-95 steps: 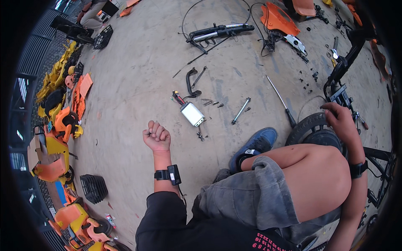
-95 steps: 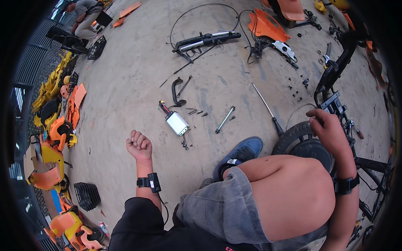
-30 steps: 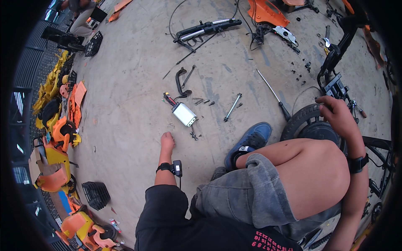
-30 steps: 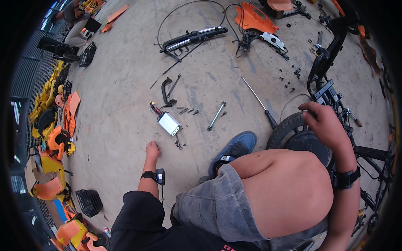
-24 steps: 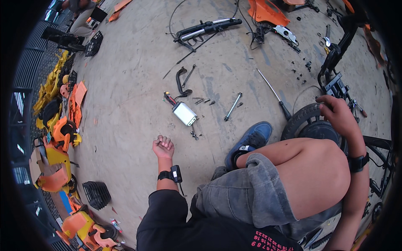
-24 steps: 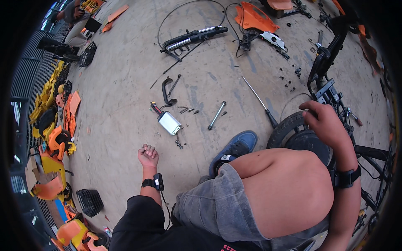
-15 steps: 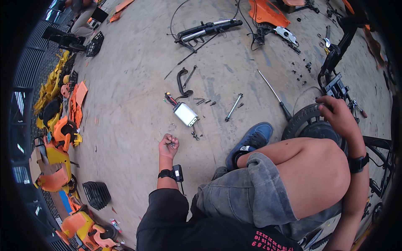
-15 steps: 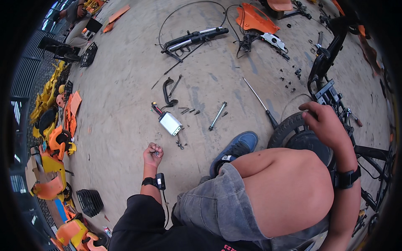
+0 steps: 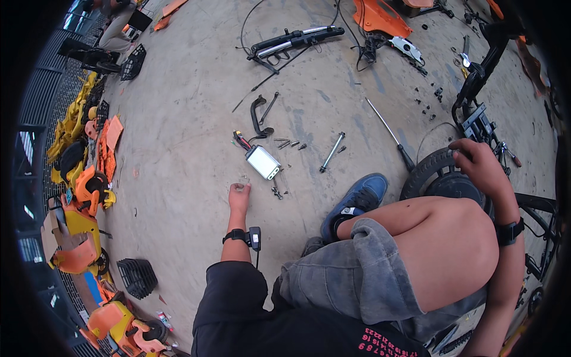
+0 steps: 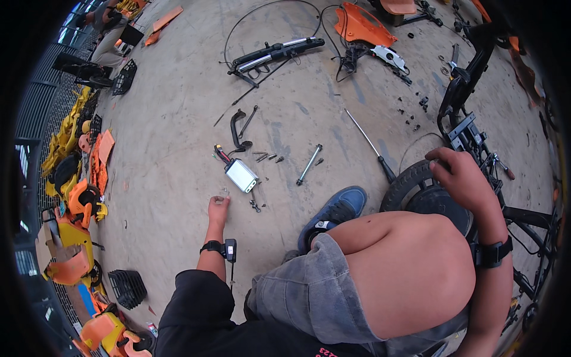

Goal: The person uses a screwdriver to pry at a scooter tire, then handles electrical components on the floor, and finally uses a power drill to fasten screws onto the wheel assembly.

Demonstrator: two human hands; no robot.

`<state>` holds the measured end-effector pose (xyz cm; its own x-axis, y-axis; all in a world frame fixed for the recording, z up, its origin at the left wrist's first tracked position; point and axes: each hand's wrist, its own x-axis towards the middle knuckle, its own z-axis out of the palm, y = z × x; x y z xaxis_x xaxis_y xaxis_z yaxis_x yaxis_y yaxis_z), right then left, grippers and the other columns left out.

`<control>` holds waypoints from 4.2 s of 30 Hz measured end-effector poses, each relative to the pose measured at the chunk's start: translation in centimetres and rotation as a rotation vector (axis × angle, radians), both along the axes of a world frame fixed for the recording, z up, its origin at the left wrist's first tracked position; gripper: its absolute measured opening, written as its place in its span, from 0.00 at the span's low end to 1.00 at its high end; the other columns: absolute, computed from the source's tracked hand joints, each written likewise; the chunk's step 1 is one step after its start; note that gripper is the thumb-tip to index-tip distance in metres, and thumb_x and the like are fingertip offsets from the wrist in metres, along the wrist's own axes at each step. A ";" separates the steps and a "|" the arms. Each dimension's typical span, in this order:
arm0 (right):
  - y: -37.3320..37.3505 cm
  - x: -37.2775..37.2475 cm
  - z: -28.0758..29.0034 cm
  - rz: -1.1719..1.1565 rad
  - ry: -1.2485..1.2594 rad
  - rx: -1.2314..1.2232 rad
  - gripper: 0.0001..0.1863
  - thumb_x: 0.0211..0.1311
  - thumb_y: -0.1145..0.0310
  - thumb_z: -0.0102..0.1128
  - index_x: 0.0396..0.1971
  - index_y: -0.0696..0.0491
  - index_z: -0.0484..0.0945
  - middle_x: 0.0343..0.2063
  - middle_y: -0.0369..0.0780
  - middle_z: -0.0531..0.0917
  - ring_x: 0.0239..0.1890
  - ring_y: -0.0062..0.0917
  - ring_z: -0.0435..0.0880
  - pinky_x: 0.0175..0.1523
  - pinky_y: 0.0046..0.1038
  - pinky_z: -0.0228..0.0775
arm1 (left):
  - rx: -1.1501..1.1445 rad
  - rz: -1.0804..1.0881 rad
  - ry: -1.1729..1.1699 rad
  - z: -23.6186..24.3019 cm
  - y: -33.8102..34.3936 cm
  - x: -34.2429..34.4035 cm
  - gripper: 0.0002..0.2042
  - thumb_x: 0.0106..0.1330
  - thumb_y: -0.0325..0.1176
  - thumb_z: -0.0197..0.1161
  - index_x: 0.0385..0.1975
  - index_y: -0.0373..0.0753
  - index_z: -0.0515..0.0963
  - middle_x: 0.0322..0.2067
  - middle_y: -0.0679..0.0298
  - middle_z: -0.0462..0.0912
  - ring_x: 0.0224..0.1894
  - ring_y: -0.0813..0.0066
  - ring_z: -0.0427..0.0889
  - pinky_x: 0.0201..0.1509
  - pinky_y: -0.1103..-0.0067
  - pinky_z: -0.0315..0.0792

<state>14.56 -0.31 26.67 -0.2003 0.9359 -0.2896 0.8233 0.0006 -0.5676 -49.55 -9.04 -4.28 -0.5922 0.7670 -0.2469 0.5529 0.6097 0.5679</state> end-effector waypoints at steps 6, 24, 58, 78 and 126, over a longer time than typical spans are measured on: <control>0.2 -1.6 1.7 -0.048 -0.023 -0.099 0.13 0.64 0.72 0.57 0.45 0.63 0.80 0.29 0.49 0.84 0.32 0.35 0.83 0.43 0.32 0.74 | 0.060 -0.022 0.157 -2.8 -0.8 1.0 0.15 0.64 0.41 0.67 0.40 0.36 0.75 0.26 0.54 0.81 0.29 0.58 0.81 0.38 0.68 0.75; 0.1 -0.1 0.3 -0.015 -0.003 -0.044 0.13 0.65 0.75 0.57 0.47 0.62 0.79 0.24 0.42 0.82 0.25 0.23 0.79 0.34 0.28 0.72 | 0.104 0.109 0.078 -2.5 0.5 2.2 0.17 0.61 0.40 0.69 0.38 0.33 0.74 0.26 0.56 0.82 0.31 0.61 0.82 0.41 0.68 0.75; 0.4 -1.0 0.6 0.007 -0.018 -0.056 0.13 0.65 0.73 0.57 0.47 0.62 0.79 0.25 0.44 0.81 0.28 0.25 0.79 0.37 0.29 0.72 | -0.065 -0.004 -0.215 3.2 4.6 -2.1 0.18 0.65 0.45 0.66 0.40 0.36 0.73 0.24 0.63 0.79 0.21 0.70 0.72 0.27 0.73 0.69; 0.4 -1.4 1.2 -0.019 -0.054 -0.072 0.14 0.64 0.71 0.57 0.46 0.62 0.81 0.32 0.52 0.84 0.37 0.41 0.85 0.46 0.35 0.74 | -0.336 -0.367 0.236 0.4 5.7 -2.3 0.19 0.65 0.43 0.61 0.34 0.27 0.79 0.36 0.39 0.84 0.43 0.43 0.83 0.48 0.61 0.76; 0.0 -0.7 0.9 0.006 -0.057 -0.065 0.14 0.64 0.72 0.57 0.47 0.62 0.80 0.31 0.50 0.84 0.34 0.38 0.83 0.44 0.34 0.73 | 0.023 -0.043 0.269 -0.2 3.2 1.8 0.20 0.63 0.45 0.67 0.42 0.36 0.72 0.30 0.48 0.83 0.37 0.48 0.83 0.44 0.62 0.75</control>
<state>13.83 -0.32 27.61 -0.1870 0.9136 -0.3612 0.8546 -0.0301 -0.5184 -47.71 -5.87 -4.48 -0.6009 0.7965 -0.0671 0.7111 0.5710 0.4102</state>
